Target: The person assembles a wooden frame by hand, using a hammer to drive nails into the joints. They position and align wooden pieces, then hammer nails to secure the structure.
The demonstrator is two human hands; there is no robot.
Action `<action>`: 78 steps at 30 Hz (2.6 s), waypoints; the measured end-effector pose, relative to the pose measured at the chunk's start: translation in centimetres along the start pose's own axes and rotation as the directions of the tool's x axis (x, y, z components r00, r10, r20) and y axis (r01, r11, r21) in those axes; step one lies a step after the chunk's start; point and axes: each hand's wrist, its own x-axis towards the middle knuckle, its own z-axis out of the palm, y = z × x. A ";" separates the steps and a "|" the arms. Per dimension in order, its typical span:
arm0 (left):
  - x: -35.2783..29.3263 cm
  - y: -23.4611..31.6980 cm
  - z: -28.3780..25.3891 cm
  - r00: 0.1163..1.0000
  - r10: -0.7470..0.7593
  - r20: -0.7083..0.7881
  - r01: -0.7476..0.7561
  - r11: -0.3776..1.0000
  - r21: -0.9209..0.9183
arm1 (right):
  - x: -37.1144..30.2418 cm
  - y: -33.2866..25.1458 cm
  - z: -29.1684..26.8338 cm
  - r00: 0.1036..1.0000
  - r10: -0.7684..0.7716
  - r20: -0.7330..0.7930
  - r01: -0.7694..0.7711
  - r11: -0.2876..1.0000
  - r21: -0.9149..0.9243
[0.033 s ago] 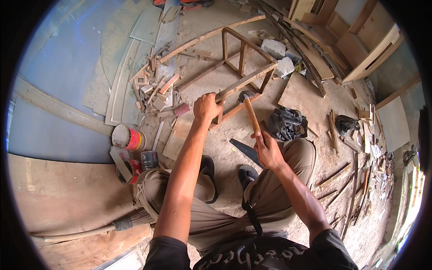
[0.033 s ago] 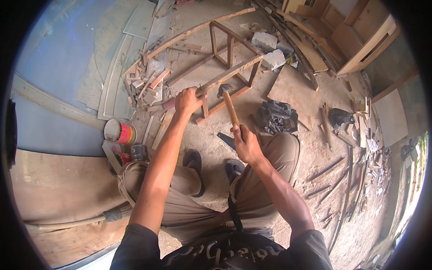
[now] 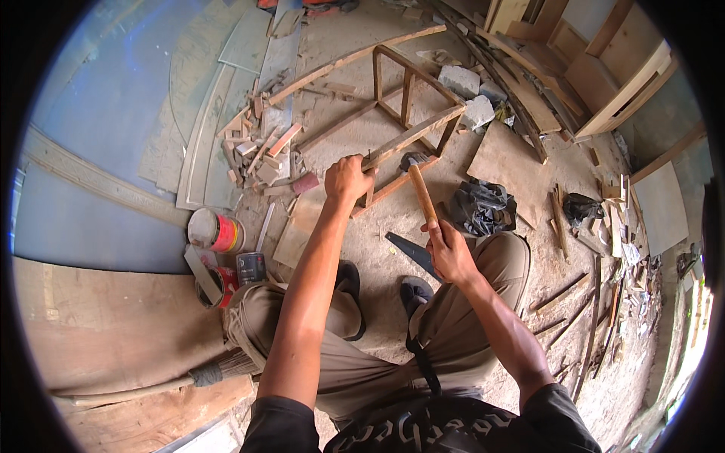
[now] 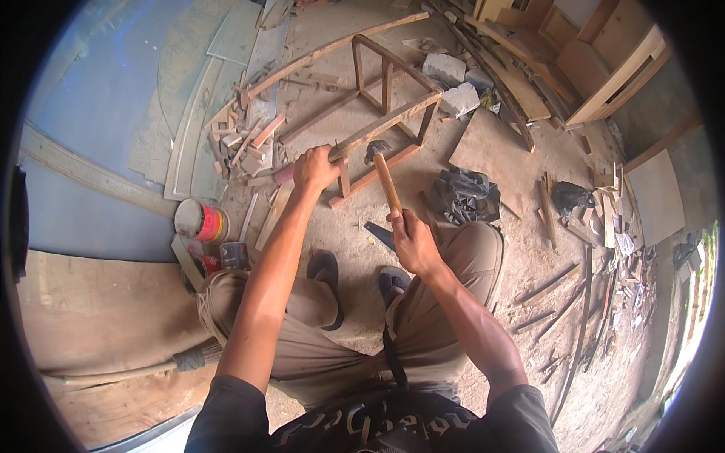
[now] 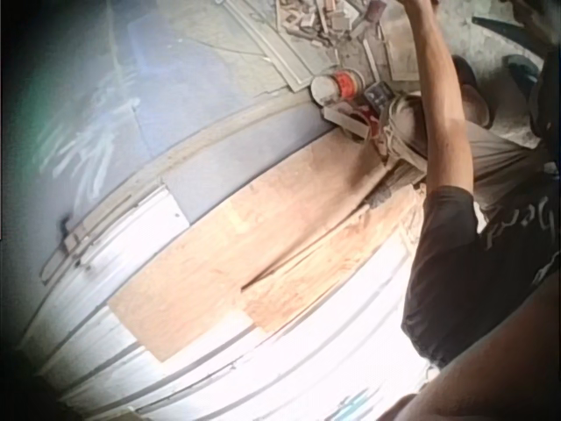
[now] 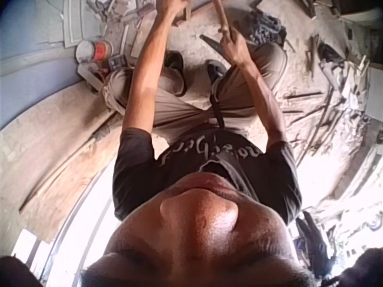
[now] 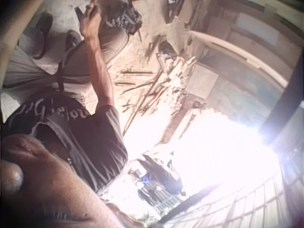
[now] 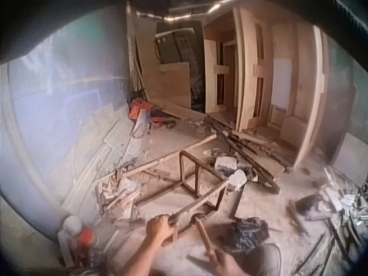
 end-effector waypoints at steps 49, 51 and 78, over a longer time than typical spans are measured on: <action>1.0 -0.3 -0.4 0.982 -0.140 0.130 0.145 0.989 -0.023 | 1.9 -13.3 -0.1 0.913 -0.407 -0.002 0.399 0.895 0.200; 1.0 0.0 -0.6 0.980 -0.141 0.142 0.144 0.990 -0.012 | 2.4 -10.3 0.4 0.922 -0.387 0.015 0.381 0.914 0.138; 0.6 0.3 0.1 0.983 -0.136 0.124 0.130 0.990 0.060 | 0.3 -0.8 2.4 0.995 -0.091 -0.040 0.091 0.996 -0.004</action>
